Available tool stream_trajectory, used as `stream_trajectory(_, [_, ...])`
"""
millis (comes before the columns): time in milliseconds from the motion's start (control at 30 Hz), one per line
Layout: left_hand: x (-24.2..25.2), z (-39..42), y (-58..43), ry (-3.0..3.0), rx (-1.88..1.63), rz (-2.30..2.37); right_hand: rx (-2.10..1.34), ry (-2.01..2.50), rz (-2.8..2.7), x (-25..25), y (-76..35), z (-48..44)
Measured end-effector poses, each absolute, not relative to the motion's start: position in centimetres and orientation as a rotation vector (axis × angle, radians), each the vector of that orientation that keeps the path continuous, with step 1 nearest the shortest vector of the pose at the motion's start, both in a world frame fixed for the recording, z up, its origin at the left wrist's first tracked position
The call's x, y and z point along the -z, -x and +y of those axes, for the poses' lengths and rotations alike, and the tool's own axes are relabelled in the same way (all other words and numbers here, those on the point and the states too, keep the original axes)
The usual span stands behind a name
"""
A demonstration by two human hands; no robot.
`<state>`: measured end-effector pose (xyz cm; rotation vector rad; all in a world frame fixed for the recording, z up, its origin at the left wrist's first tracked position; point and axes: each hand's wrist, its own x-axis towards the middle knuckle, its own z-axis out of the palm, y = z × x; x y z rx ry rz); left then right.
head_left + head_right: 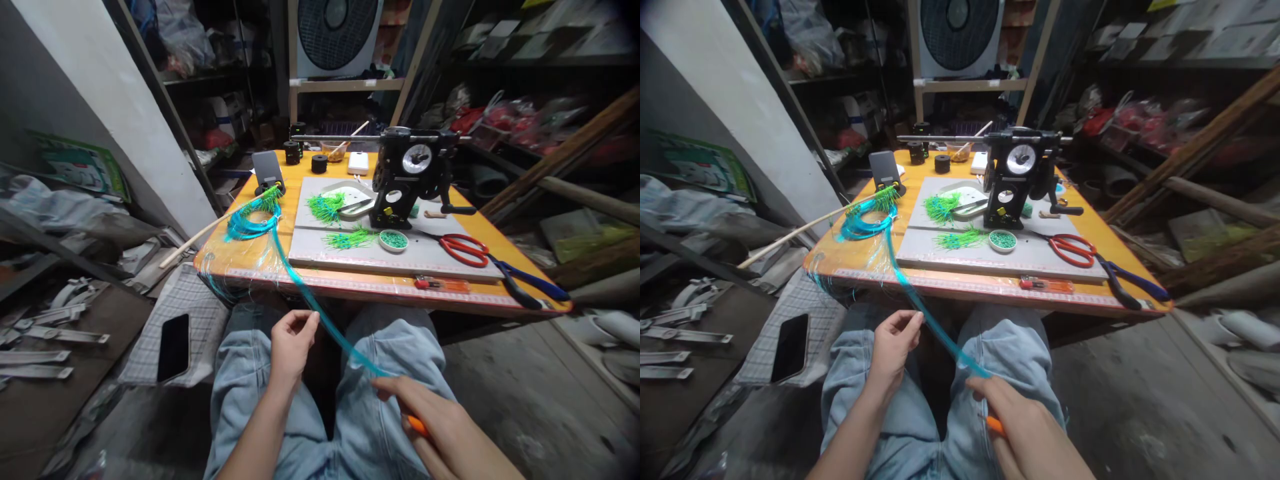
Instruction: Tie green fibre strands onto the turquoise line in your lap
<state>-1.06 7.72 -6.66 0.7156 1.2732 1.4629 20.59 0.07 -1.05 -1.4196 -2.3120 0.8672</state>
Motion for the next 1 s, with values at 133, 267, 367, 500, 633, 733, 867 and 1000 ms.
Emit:
stream_trajectory(133, [6.8,6.9,1.9,-0.745,-1.46,1.32,-0.886,1.403,-2.299,1.5,-20.3,0.4])
stream_trajectory(267, [6.9,6.2,2.6,-0.755,-1.447,1.357,-0.897,1.397,-2.315,1.0,-19.6,1.0])
stream_trajectory(367, [6.8,6.0,2.9,-0.76,-1.439,1.374,-0.899,1.368,-2.327,0.6,-19.1,1.4])
stream_trajectory(500, [6.6,5.9,3.1,-0.767,-1.431,1.391,-0.914,1.342,-2.281,0.7,-18.9,1.7])
stream_trajectory(633, [6.4,5.9,3.3,-0.749,-1.43,1.374,-0.941,1.38,-2.23,1.0,-19.1,1.8])
stream_trajectory(733, [5.8,5.7,3.3,-0.711,-1.426,1.324,-0.97,1.331,-2.137,1.1,-18.5,1.7])
stream_trajectory(867, [4.8,5.3,3.2,-0.653,-1.424,1.242,-1.142,1.231,-1.887,1.4,-15.2,1.7])
stream_trajectory(1000, [4.1,5.1,3.1,-0.609,-1.433,1.194,-1.612,1.244,-1.601,2.0,-12.2,2.2])
